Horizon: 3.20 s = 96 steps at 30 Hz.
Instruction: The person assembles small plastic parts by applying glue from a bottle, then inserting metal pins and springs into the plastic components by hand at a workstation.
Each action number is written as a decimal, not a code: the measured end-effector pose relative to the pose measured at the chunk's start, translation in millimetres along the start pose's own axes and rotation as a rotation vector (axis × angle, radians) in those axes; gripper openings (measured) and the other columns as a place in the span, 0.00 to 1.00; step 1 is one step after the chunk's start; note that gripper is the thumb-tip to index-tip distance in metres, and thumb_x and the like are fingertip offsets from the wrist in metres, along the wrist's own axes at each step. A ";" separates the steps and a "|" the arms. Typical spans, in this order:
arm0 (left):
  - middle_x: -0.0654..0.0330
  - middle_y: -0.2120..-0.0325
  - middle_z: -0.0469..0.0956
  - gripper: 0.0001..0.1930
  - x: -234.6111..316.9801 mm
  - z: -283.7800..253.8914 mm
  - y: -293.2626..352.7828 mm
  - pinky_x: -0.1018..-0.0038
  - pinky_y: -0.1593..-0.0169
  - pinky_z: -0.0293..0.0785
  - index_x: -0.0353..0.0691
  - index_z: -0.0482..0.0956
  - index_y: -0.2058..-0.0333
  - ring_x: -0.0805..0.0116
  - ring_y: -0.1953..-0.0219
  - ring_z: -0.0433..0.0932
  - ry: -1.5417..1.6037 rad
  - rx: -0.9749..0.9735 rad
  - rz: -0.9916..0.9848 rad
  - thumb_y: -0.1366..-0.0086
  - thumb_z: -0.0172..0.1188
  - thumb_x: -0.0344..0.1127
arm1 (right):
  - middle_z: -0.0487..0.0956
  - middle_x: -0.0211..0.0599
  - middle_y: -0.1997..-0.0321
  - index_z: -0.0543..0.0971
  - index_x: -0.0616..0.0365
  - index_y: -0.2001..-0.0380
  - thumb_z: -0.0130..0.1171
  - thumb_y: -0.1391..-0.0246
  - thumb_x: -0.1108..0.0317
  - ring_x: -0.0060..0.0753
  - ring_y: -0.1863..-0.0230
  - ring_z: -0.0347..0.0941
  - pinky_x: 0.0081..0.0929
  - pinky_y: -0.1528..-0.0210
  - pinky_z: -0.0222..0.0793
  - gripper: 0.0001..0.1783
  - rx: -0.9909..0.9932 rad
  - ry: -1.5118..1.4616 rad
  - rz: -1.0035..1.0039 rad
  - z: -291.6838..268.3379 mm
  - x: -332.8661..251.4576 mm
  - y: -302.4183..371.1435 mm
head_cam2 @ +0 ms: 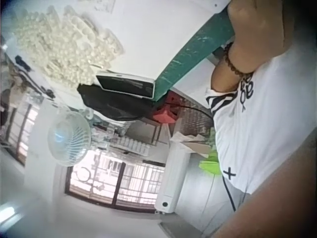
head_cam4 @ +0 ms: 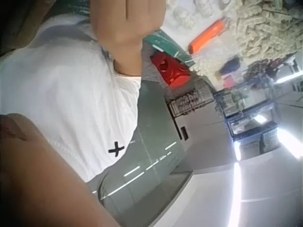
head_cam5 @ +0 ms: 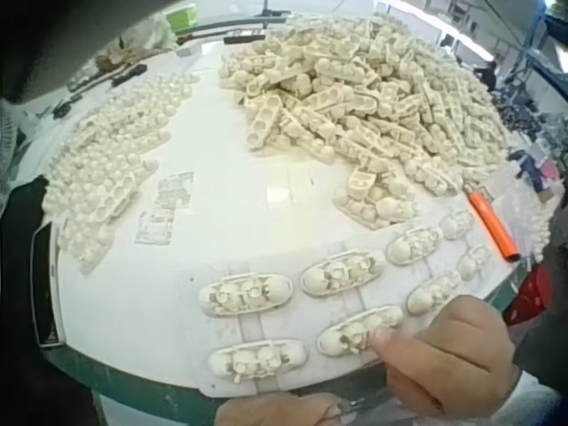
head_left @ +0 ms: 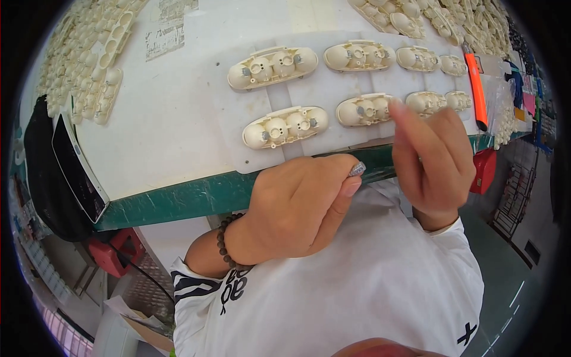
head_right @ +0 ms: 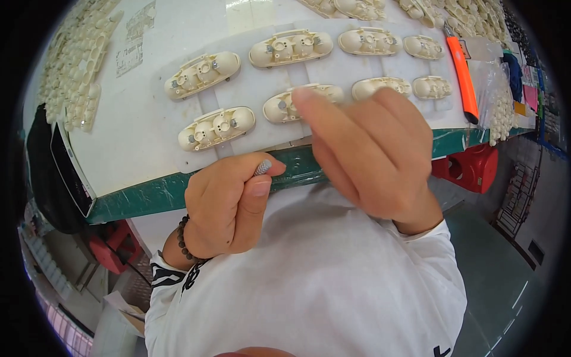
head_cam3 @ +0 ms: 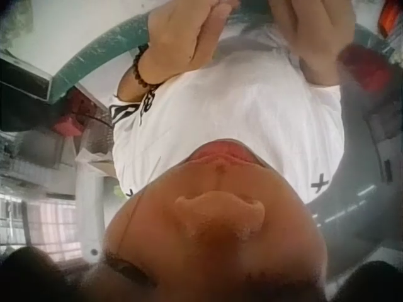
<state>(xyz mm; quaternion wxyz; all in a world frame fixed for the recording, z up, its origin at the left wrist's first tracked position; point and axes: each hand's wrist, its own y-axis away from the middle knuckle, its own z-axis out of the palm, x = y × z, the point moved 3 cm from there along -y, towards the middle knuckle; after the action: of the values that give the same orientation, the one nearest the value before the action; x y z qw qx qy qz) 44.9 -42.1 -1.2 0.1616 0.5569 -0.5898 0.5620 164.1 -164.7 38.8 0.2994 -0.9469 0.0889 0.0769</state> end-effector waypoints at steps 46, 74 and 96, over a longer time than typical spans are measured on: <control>0.60 0.85 0.70 0.06 3.9 21.9 -0.2 0.72 0.82 0.64 0.32 0.75 0.66 0.65 0.86 0.67 -0.107 -0.046 -0.010 0.42 0.59 0.26 | 0.74 0.36 0.76 0.81 0.67 0.63 0.61 0.60 0.85 0.32 0.76 0.64 0.23 0.73 0.59 0.16 -0.018 0.044 0.189 -1.6 16.6 12.6; 0.59 0.83 0.71 0.05 8.8 30.3 -8.8 0.71 0.81 0.64 0.33 0.74 0.67 0.64 0.85 0.68 -0.039 -0.105 -0.027 0.41 0.59 0.25 | 0.73 0.33 0.78 0.81 0.64 0.63 0.63 0.67 0.82 0.32 0.77 0.64 0.27 0.76 0.59 0.20 0.139 0.113 0.186 -16.8 29.7 29.4; 0.58 0.83 0.71 0.05 10.6 42.4 -14.0 0.70 0.81 0.65 0.32 0.75 0.68 0.63 0.85 0.69 -0.105 -0.145 -0.003 0.41 0.59 0.27 | 0.70 0.26 0.77 0.83 0.63 0.66 0.58 0.79 0.67 0.23 0.80 0.60 0.20 0.84 0.49 0.26 0.178 -0.054 -0.134 -3.9 8.5 46.2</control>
<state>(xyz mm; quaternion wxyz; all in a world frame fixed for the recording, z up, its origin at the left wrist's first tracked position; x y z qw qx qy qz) 71.6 -79.3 0.9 0.1711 0.5733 -0.6359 0.4875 162.9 -205.2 14.7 0.3892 -0.9179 0.0239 0.0742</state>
